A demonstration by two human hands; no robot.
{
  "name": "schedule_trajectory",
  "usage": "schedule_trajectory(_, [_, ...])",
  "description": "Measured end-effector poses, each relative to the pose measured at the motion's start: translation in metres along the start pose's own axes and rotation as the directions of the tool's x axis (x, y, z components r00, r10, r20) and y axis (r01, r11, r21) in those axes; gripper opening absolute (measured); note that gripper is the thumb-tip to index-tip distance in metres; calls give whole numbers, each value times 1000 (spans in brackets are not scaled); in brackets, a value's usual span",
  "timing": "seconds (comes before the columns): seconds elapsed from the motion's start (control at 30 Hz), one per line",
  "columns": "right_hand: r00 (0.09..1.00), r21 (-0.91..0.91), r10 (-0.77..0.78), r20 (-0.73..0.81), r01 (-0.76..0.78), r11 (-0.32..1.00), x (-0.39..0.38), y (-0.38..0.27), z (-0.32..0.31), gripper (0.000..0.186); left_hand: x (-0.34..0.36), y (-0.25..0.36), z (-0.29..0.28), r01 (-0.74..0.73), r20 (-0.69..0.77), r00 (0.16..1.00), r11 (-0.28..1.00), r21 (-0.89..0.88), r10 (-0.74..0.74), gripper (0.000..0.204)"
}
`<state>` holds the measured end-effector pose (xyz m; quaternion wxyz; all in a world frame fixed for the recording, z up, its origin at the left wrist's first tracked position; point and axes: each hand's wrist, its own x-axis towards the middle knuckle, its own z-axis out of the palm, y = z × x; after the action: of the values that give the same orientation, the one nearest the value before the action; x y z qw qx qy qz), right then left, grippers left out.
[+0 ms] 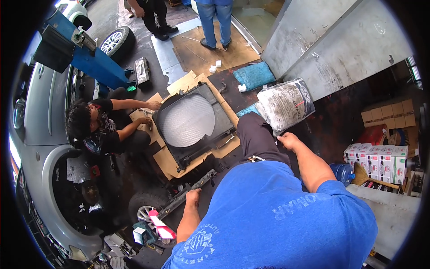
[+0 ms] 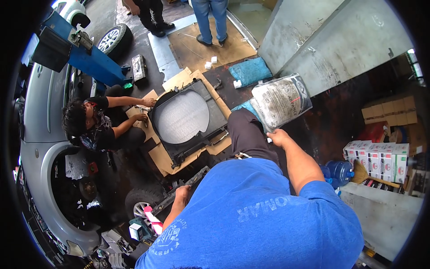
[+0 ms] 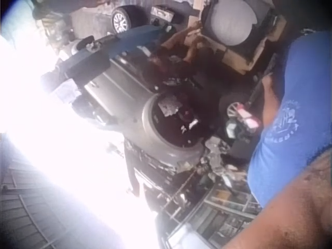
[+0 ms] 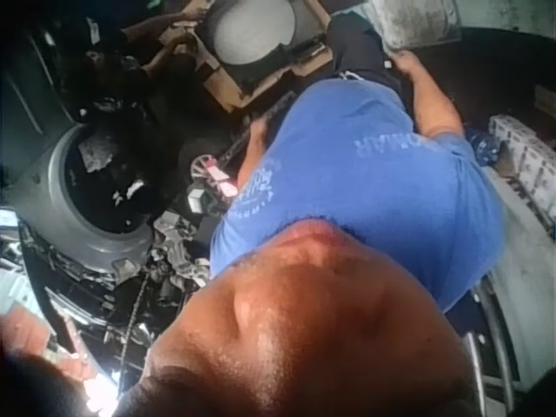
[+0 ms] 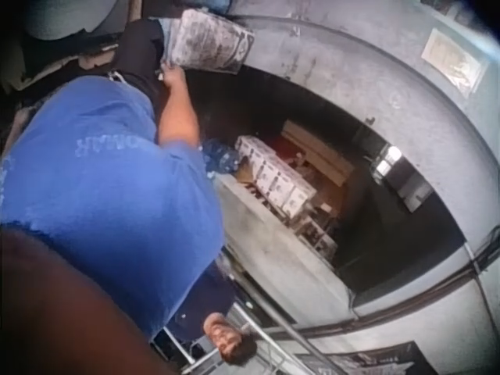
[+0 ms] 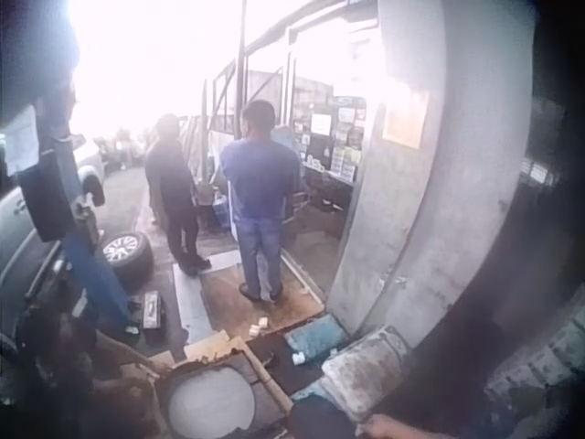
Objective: Repairing or assembling components on a vehicle radiator using hand tools.
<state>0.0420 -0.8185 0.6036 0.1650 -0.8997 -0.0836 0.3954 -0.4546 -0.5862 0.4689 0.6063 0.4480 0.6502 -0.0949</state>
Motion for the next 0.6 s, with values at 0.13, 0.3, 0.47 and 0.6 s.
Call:
schedule_trajectory(0.13, [977, -19, 183, 111, -182, 983, 13, 1, -15, 36, 3, 45, 11, -7, -47, 999, 992, -126, 1, 36])
schedule_trajectory(0.3, [950, -2, 200, 240, -205, 979, 79, -40, -37, 34, 28, 93, 13, -84, -242, 970, 961, -262, 19, 39])
schedule_trajectory(0.47, [957, -16, 116, 265, -116, 993, 193, -117, -80, 38, 66, 220, 40, -125, -280, 959, 959, -254, 51, 32])
schedule_trajectory(0.6, [973, 36, -12, 229, 4, 999, 302, -171, -124, 42, 91, 361, 92, -249, -409, 904, 934, -255, 129, 31])
